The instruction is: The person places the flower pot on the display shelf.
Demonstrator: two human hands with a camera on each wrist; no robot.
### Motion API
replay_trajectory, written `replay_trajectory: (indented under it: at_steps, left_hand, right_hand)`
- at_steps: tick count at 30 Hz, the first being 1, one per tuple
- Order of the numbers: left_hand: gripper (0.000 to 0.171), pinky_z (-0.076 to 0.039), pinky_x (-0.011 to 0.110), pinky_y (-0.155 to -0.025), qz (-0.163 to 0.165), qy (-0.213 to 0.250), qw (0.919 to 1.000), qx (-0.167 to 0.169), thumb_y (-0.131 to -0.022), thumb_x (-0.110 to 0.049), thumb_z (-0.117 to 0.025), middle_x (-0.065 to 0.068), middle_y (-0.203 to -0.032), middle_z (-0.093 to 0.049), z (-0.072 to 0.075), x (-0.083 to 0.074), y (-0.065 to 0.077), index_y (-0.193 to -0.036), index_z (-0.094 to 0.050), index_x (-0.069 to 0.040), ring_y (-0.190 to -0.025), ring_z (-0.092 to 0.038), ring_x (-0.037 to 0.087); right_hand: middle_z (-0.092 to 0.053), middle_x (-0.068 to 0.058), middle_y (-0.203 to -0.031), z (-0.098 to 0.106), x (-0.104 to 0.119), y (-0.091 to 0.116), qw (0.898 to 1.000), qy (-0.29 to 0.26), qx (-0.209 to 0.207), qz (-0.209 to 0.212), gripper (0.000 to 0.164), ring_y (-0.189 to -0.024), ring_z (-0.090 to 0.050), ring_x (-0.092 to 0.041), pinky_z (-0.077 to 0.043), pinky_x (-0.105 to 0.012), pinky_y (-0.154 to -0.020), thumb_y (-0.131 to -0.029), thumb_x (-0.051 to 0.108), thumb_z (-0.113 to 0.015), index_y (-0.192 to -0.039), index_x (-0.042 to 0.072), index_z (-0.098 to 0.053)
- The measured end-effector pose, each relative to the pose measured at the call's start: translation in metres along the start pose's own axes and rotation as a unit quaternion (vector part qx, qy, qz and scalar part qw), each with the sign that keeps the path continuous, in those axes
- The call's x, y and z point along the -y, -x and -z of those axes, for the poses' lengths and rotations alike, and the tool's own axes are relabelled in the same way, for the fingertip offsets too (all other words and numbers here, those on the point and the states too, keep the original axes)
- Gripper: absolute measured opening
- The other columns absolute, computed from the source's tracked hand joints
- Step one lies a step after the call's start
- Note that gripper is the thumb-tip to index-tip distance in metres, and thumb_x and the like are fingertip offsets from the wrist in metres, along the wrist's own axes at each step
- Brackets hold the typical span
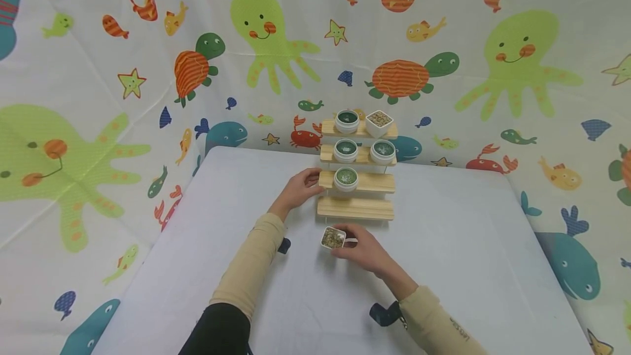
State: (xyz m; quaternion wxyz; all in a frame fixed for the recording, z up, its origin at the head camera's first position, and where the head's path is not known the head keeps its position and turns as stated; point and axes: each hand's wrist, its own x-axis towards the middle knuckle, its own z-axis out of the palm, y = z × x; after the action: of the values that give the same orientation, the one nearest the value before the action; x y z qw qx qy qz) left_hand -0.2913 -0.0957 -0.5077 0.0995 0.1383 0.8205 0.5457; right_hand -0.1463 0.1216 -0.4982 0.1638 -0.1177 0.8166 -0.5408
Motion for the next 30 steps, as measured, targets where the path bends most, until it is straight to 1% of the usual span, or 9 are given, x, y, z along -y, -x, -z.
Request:
replay_trajectory:
  at_steps: [7,13,20,25,30]
  left_hand:
    - [0.063,-0.046,0.026,-0.107,0.006,-0.002,1.0,-0.002,-0.089,-0.023,-0.073,0.014,-0.139,-0.053,0.0,0.0,-0.001,-0.142,-0.046,-0.003,-0.127,-0.053,0.023]
    - [0.063,-0.046,0.027,-0.107,0.008,-0.003,1.0,0.0,-0.089,-0.024,-0.074,0.014,-0.138,-0.053,0.0,0.0,-0.001,-0.142,-0.046,-0.003,-0.127,-0.053,0.023]
    - [0.062,-0.046,0.027,-0.107,0.006,-0.007,1.0,-0.002,-0.089,-0.022,-0.073,0.014,-0.138,-0.054,-0.001,-0.001,0.0,-0.142,-0.046,-0.003,-0.127,-0.053,0.024]
    - [0.063,-0.046,0.027,-0.107,0.008,-0.007,0.9999,-0.001,-0.089,-0.023,-0.073,0.014,-0.138,-0.053,-0.001,-0.001,0.0,-0.142,-0.045,-0.003,-0.127,-0.053,0.023]
    - [0.064,-0.046,0.028,-0.107,0.008,-0.004,1.0,0.0,-0.089,-0.024,-0.074,0.013,-0.138,-0.053,-0.001,-0.001,0.0,-0.142,-0.045,-0.004,-0.126,-0.054,0.023]
  right_hand:
    - [-0.057,-0.009,-0.124,0.024,0.012,-0.008,0.999,-0.008,-0.033,-0.022,0.055,-0.109,-0.06,-0.026,-0.055,-0.042,-0.093,-0.083,0.021,-0.078,-0.132,0.009,-0.055]
    - [-0.058,-0.009,-0.124,0.037,0.018,-0.011,0.998,0.012,-0.058,-0.028,0.055,-0.108,-0.06,-0.026,-0.055,-0.043,-0.094,-0.084,0.021,-0.077,-0.133,0.01,-0.055]
    - [-0.055,-0.013,-0.133,0.046,0.018,-0.013,0.997,0.028,-0.068,-0.032,0.06,-0.109,-0.059,-0.027,-0.055,-0.042,-0.094,-0.084,0.025,-0.076,-0.137,0.008,-0.052]
    - [-0.055,-0.013,-0.131,0.054,0.019,-0.016,0.996,0.039,-0.069,-0.031,0.062,-0.109,-0.057,-0.028,-0.055,-0.041,-0.093,-0.085,0.03,-0.075,-0.138,0.008,-0.052]
    - [-0.055,-0.013,-0.129,0.062,0.023,-0.018,0.996,0.037,-0.074,-0.033,0.063,-0.111,-0.056,-0.029,-0.055,-0.04,-0.092,-0.085,0.032,-0.075,-0.139,0.009,-0.051]
